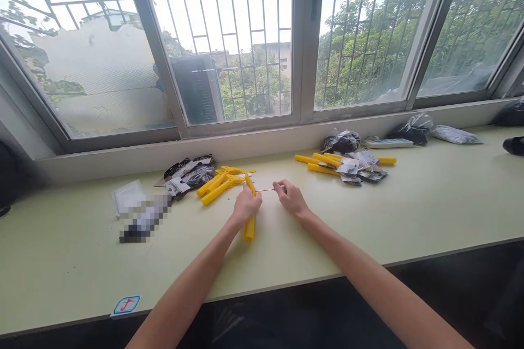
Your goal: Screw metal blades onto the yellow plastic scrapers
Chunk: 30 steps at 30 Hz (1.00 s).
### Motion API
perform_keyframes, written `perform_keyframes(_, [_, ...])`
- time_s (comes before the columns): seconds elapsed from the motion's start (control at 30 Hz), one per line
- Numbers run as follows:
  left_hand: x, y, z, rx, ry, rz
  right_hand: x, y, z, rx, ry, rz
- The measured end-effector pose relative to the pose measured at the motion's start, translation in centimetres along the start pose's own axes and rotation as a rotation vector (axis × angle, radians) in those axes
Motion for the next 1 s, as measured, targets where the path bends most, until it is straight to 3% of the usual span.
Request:
perform_keyframes(0.23, [0.0,0.0,0.0,0.006,-0.003,0.027,0.1,-0.3,-0.1,0.063,-0.018,0.023])
perform_keyframes(0.4, [0.0,-0.2,0.1,-0.013,0.008,0.042,0.2,0.0,-0.1,-0.017,-0.054,-0.121])
perform_keyframes(0.6, [-0.1,-0.2,0.1,-0.026,0.015,0.064,0.2,0.2,0.1,0.106,-0.044,-0.13])
perform_keyframes(0.77, [0.0,-0.1,0.0,-0.025,0.01,0.057,0.1,0.7,0.3,0.05,-0.077,-0.147])
perform_keyframes(1.0, [0.0,-0.2,0.0,-0.026,0.01,0.053,0.2,0.4,0.1,0.181,-0.034,-0.04])
Point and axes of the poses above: each hand's wrist, its own z-axis towards the middle knuckle, its own x-axis out of the back of the hand, y = z × x, the point moved 1 cm from there along z, towards the middle knuckle, and after that the axes turned 5 degrees about -y, right-handed, at the moved point
